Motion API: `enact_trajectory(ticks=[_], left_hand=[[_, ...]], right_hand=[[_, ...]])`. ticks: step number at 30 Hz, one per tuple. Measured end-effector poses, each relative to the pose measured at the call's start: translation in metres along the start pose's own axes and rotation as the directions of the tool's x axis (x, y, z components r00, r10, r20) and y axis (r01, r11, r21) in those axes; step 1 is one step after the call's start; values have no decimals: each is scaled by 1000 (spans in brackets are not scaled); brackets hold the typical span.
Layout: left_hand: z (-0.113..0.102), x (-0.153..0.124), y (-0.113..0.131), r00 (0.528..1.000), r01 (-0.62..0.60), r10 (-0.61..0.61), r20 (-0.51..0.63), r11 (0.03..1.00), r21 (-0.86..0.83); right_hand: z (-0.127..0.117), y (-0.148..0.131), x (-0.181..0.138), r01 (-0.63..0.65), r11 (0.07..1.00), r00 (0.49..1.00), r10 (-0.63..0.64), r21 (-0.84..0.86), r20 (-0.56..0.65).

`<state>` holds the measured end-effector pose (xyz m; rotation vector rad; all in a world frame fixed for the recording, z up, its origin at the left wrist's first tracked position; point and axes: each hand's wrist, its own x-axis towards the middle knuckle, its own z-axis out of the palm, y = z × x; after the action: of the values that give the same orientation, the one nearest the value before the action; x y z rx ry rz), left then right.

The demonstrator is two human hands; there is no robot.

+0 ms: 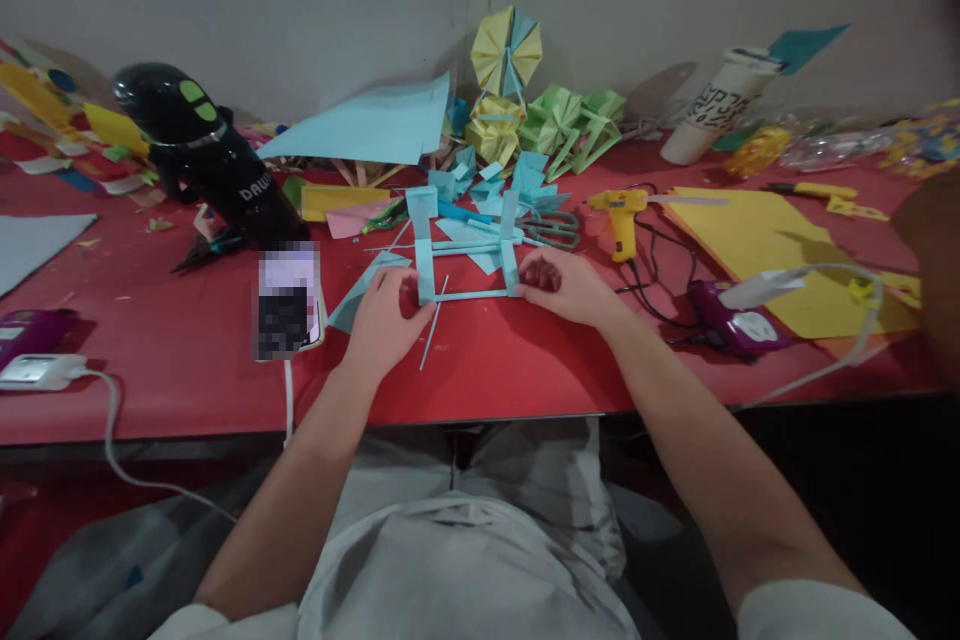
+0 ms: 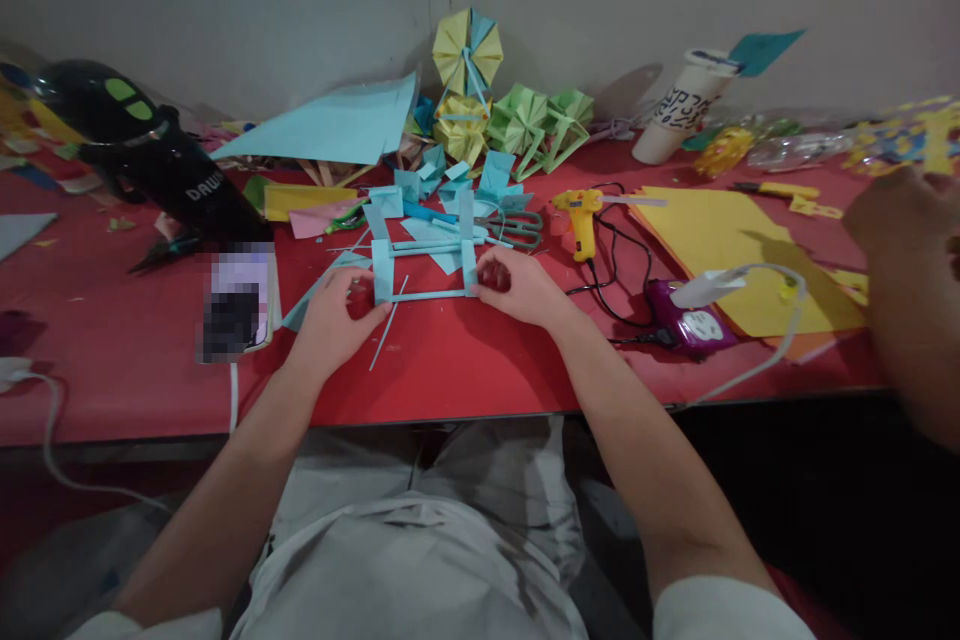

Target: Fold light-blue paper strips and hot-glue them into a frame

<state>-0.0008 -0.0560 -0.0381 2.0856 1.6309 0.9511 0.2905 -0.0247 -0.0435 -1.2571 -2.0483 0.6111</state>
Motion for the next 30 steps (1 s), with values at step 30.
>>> enact_trajectory(ticks=[30], left_hand=[[4, 0, -5, 997, 80, -77, 27, 991, -110]], right_hand=[[2, -4, -1, -125, 976, 990, 111, 181, 81]])
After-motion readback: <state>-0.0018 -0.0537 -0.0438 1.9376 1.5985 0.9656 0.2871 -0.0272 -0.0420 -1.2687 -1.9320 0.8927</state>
